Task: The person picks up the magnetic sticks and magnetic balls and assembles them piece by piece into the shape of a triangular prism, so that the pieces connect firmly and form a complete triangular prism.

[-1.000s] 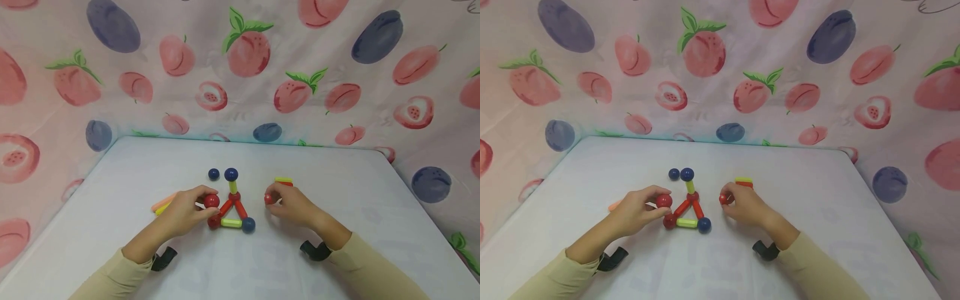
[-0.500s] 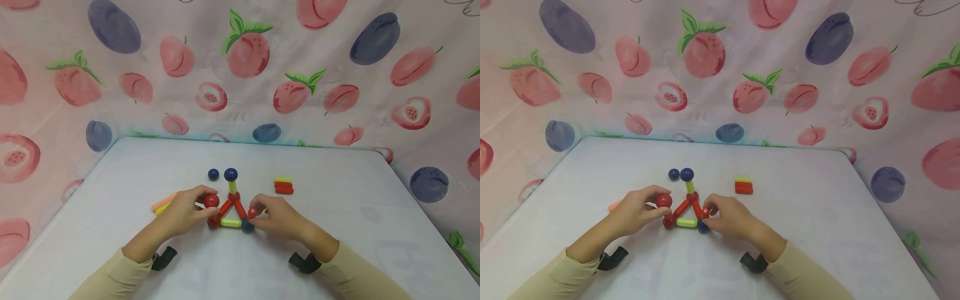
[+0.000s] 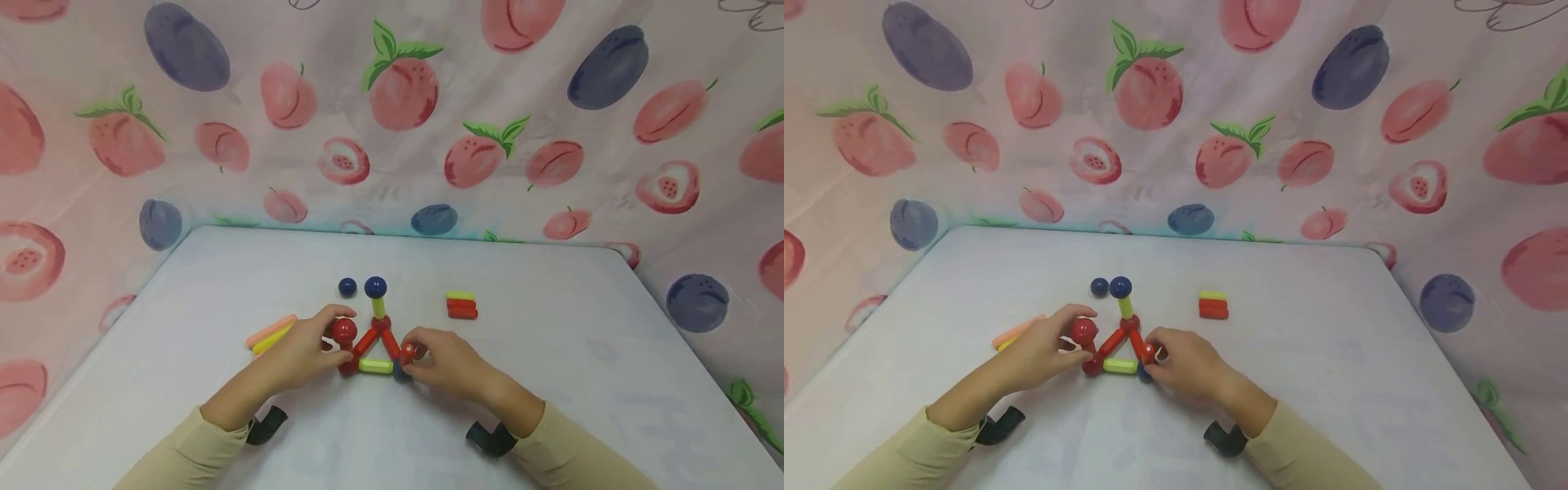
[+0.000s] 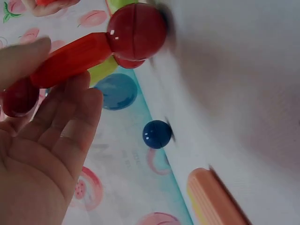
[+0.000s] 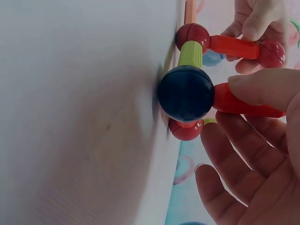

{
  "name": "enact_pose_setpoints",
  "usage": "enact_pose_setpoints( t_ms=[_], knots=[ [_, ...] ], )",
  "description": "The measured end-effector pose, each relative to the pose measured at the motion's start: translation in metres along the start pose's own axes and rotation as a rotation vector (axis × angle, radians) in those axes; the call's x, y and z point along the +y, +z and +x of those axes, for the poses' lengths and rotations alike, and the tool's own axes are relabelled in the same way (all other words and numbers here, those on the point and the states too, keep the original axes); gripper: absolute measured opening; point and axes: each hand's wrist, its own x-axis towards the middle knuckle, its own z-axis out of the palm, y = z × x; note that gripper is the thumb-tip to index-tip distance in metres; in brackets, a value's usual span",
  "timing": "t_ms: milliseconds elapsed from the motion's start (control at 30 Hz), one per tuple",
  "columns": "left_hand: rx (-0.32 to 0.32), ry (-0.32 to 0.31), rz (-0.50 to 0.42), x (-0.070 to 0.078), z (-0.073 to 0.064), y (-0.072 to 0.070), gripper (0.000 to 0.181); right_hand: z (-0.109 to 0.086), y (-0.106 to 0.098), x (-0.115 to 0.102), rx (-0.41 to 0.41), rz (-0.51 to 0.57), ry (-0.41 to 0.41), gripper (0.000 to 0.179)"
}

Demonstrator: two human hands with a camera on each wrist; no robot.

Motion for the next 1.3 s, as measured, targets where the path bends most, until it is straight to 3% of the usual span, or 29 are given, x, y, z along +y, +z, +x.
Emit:
enact_pose_setpoints(
  t_ms=[200,400,600,867,1000,1133,1300],
  knots=[
    [-0.022,-0.008,-0.018,-0.003,-0.001,0.000,0.048,0.001,0.002,0.002,0.014,-0.033,0.006,0.027],
    [-0.045,0.045,-0.021,-0.001,-0.005,0.002,0.046,0.007,-0.001,0.006,0.040,-0.046,0.040,0.024],
    [-0.052,0.049,-0.024,0.005,-0.008,0.008,0.044,0.019,-0.002,0.011,0.062,-0.031,0.072,0.021],
    [-0.079,0.146,-0.021,0.011,-0.012,0.016,0.044,0.036,-0.003,0.015,0.113,-0.008,0.063,0.018],
    [-0.099,0.153,-0.016,0.012,-0.014,0.017,0.049,0.039,-0.003,0.015,0.116,-0.002,0.074,0.019],
    [-0.043,0.133,0.001,0.016,-0.019,0.006,0.048,0.042,-0.003,0.015,0.111,-0.002,0.079,0.020],
    [0.127,0.155,0.055,0.024,-0.024,-0.023,0.047,0.043,-0.003,0.015,0.104,-0.004,0.073,0.022]
  ],
)
